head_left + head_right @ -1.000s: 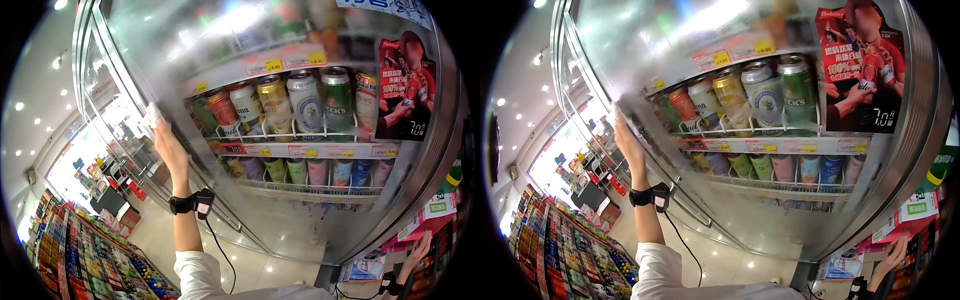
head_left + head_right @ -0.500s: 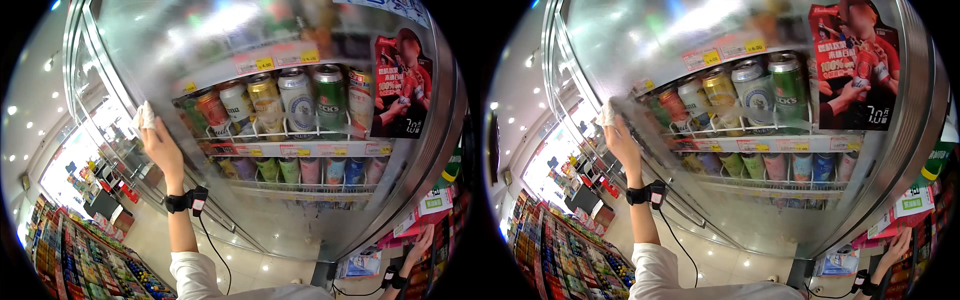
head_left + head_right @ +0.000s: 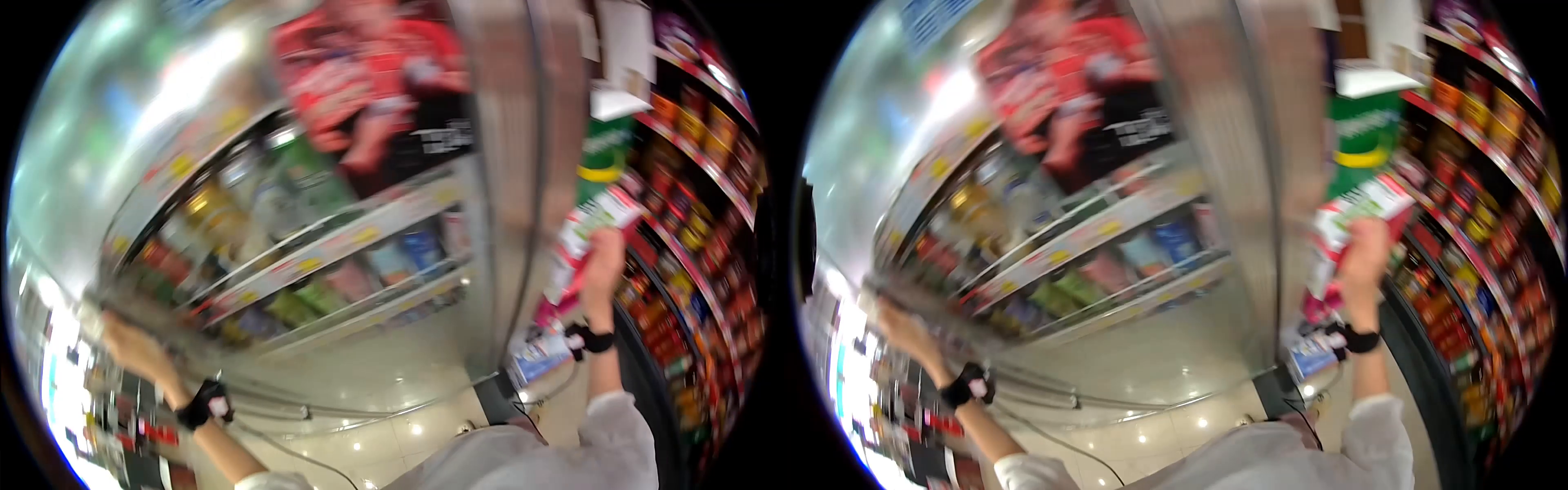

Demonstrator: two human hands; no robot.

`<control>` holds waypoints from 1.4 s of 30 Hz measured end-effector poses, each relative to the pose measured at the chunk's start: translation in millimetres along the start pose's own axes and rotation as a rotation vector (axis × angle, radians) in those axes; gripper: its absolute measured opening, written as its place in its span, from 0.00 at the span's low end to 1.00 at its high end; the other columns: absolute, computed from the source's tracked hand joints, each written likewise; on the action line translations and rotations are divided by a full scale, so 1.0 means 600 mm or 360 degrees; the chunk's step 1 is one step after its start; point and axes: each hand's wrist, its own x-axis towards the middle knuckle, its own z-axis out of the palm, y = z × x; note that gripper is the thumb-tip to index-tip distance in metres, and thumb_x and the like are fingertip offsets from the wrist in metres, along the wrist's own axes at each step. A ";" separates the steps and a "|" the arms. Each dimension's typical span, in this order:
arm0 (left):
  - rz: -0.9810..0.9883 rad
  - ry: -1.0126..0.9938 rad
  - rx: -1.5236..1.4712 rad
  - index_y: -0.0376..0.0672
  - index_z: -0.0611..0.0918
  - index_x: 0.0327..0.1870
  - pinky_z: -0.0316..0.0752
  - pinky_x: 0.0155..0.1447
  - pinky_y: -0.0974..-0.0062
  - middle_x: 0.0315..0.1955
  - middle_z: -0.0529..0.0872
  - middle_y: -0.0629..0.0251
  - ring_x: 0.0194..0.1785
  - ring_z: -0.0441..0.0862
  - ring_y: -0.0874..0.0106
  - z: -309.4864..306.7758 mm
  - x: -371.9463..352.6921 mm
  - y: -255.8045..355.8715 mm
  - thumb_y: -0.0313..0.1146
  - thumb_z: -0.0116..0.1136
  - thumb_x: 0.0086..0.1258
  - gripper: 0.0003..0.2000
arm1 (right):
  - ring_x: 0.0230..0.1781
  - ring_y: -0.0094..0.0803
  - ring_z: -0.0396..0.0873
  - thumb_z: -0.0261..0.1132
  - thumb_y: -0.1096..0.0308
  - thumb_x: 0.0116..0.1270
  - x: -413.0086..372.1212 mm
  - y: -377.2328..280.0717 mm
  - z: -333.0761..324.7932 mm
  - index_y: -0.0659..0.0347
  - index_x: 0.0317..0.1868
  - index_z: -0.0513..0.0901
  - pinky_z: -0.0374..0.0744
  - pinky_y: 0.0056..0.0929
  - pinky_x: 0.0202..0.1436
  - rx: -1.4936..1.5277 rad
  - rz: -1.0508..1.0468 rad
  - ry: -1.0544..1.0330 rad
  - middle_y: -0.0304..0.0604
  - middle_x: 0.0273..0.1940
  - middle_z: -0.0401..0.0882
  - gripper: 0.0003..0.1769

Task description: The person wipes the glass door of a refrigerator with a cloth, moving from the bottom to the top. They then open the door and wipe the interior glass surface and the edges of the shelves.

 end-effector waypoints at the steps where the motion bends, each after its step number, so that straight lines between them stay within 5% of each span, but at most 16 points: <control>1: -0.0205 -0.0056 -0.0020 0.31 0.80 0.41 0.70 0.37 0.63 0.30 0.82 0.47 0.30 0.74 0.59 -0.001 0.005 0.009 0.46 0.47 0.73 0.21 | 0.39 0.45 0.71 0.47 0.74 0.67 0.007 -0.004 0.017 0.65 0.34 0.73 0.69 0.38 0.46 -0.0285 -0.0304 0.0123 0.50 0.34 0.71 0.08; 3: -0.0621 -0.0166 -0.0038 0.34 0.80 0.45 0.71 0.43 0.63 0.37 0.82 0.45 0.35 0.77 0.54 -0.003 0.015 0.029 0.52 0.46 0.72 0.25 | 0.40 0.46 0.70 0.50 0.75 0.66 0.017 -0.016 0.023 0.64 0.32 0.73 0.67 0.41 0.46 -0.0362 -0.0384 0.0144 0.50 0.35 0.72 0.06; 4: -0.0667 -0.0279 -0.0094 0.38 0.80 0.52 0.71 0.50 0.66 0.48 0.81 0.51 0.47 0.79 0.56 0.005 0.018 0.002 0.55 0.44 0.71 0.27 | 0.39 0.46 0.70 0.52 0.75 0.65 0.022 -0.025 0.028 0.64 0.32 0.73 0.67 0.41 0.46 -0.0324 -0.0377 0.0166 0.49 0.34 0.72 0.05; 6: -0.0662 -0.0320 -0.0153 0.37 0.79 0.52 0.71 0.50 0.66 0.47 0.82 0.52 0.46 0.79 0.57 -0.001 0.022 0.030 0.54 0.44 0.72 0.27 | 0.38 0.45 0.70 0.52 0.75 0.65 0.022 -0.010 0.035 0.64 0.30 0.73 0.68 0.39 0.43 -0.0253 -0.0413 0.0150 0.49 0.33 0.72 0.06; 16: -0.0047 -0.0173 -0.0443 0.37 0.77 0.55 0.72 0.52 0.67 0.49 0.81 0.50 0.52 0.78 0.59 -0.009 0.010 0.258 0.47 0.46 0.74 0.22 | 0.35 0.40 0.76 0.54 0.75 0.62 0.007 0.031 0.044 0.63 0.27 0.76 0.71 0.36 0.44 0.0051 -0.0524 0.0219 0.44 0.31 0.79 0.06; 17: 0.0234 -0.0038 -0.0461 0.36 0.80 0.52 0.74 0.41 0.67 0.44 0.83 0.52 0.41 0.82 0.62 -0.012 0.004 0.289 0.46 0.49 0.73 0.20 | 0.36 0.40 0.76 0.54 0.76 0.62 0.006 0.031 0.043 0.63 0.27 0.76 0.71 0.36 0.44 0.0049 -0.0530 0.0202 0.44 0.32 0.79 0.06; 19: 0.0104 -0.0305 -0.0511 0.36 0.78 0.54 0.75 0.46 0.63 0.50 0.81 0.51 0.48 0.81 0.59 -0.015 -0.013 0.331 0.40 0.50 0.73 0.18 | 0.37 0.41 0.75 0.55 0.75 0.61 0.004 0.034 0.040 0.63 0.28 0.76 0.70 0.36 0.45 0.0053 -0.0540 0.0164 0.44 0.33 0.79 0.04; 22: 0.0660 -0.0066 -0.0703 0.31 0.76 0.55 0.71 0.57 0.63 0.57 0.75 0.49 0.60 0.74 0.56 -0.031 -0.023 0.413 0.32 0.49 0.73 0.15 | 0.38 0.42 0.74 0.57 0.73 0.58 0.002 0.034 0.035 0.62 0.30 0.76 0.70 0.37 0.46 0.0055 -0.0559 0.0092 0.44 0.34 0.79 0.02; 25: 0.0702 -0.0104 -0.0797 0.30 0.74 0.56 0.66 0.62 0.65 0.60 0.73 0.51 0.65 0.68 0.55 -0.038 -0.031 0.437 0.28 0.47 0.73 0.15 | 0.40 0.42 0.74 0.62 0.70 0.51 0.004 0.028 0.030 0.61 0.32 0.75 0.69 0.37 0.47 0.0028 -0.0569 0.0027 0.44 0.35 0.77 0.07; 42: 0.0621 -0.0302 -0.0491 0.31 0.73 0.56 0.71 0.59 0.61 0.63 0.69 0.53 0.64 0.69 0.53 -0.046 -0.058 0.244 0.24 0.48 0.71 0.15 | 0.41 0.40 0.74 0.72 0.69 0.44 -0.007 0.030 0.050 0.58 0.34 0.74 0.69 0.37 0.49 -0.0171 -0.0603 0.0138 0.43 0.36 0.78 0.17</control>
